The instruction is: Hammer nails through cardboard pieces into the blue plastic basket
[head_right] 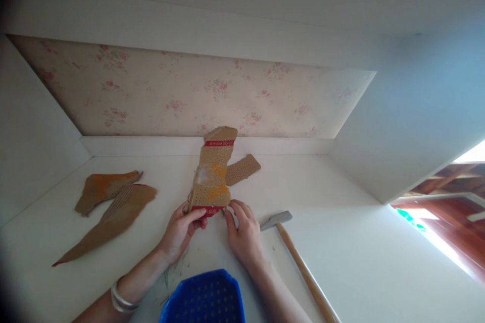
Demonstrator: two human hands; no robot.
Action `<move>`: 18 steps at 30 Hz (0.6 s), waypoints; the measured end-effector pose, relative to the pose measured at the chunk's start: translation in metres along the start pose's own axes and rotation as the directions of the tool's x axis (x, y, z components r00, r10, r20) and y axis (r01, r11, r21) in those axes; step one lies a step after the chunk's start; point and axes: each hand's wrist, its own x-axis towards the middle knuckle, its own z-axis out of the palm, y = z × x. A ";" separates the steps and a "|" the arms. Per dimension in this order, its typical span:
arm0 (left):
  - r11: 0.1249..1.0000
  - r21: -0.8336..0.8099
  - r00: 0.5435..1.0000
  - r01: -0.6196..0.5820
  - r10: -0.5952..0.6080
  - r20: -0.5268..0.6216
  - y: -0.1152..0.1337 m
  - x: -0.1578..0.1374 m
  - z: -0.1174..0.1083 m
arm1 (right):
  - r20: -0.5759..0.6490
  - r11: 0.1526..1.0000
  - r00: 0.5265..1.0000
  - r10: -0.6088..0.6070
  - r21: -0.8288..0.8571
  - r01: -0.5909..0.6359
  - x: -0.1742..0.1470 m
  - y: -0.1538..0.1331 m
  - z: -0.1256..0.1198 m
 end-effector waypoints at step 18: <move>0.956 -0.128 0.959 0.263 -0.244 0.146 0.009 0.000 -0.001 | 0.096 0.957 0.993 -0.068 0.289 0.037 -0.002 -0.008 -0.010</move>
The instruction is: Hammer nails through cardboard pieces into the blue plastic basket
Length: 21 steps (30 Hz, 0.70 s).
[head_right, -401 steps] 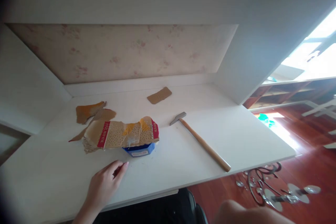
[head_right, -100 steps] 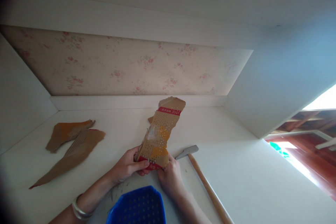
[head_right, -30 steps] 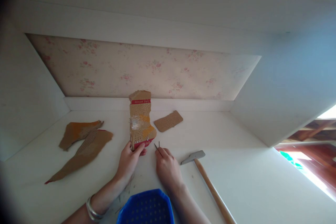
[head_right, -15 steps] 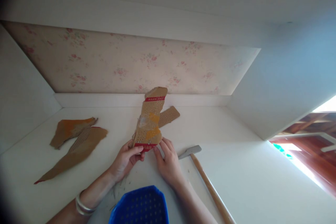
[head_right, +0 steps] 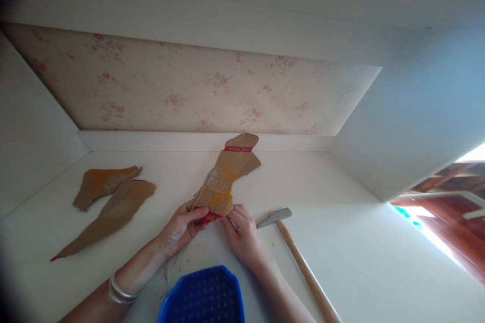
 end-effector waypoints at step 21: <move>0.945 0.238 0.931 -0.223 0.279 -0.236 -0.007 0.003 0.006 | -0.367 0.975 0.904 0.217 0.041 -0.218 -0.009 -0.009 0.004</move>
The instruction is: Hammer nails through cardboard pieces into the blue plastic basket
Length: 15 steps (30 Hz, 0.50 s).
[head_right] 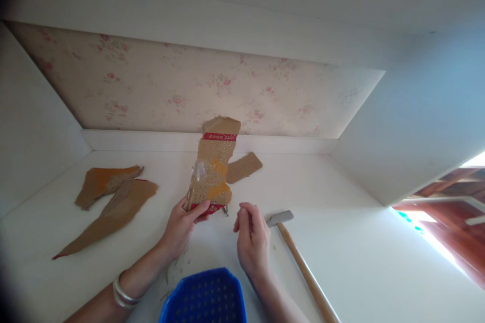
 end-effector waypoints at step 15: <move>0.681 0.624 0.913 -0.382 0.384 0.140 -0.006 -0.013 0.005 | 0.182 0.998 0.982 0.047 0.020 -0.052 -0.003 -0.004 0.014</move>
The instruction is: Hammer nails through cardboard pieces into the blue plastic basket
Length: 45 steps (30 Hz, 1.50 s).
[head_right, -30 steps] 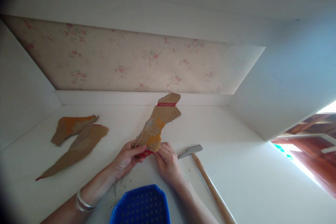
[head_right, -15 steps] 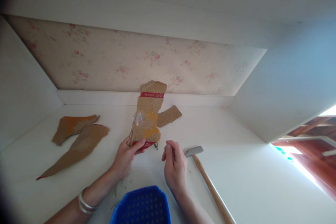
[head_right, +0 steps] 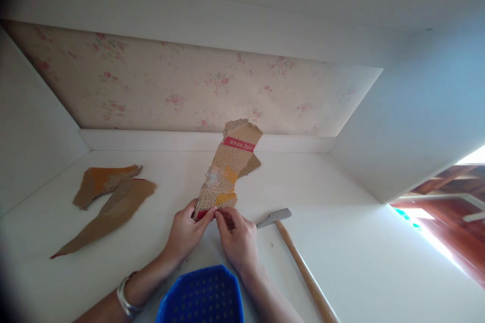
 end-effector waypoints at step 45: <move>0.918 -0.301 0.929 0.258 -0.321 -0.182 -0.020 0.030 -0.011 | 0.269 0.761 0.956 -0.114 -0.595 0.258 0.018 0.015 0.004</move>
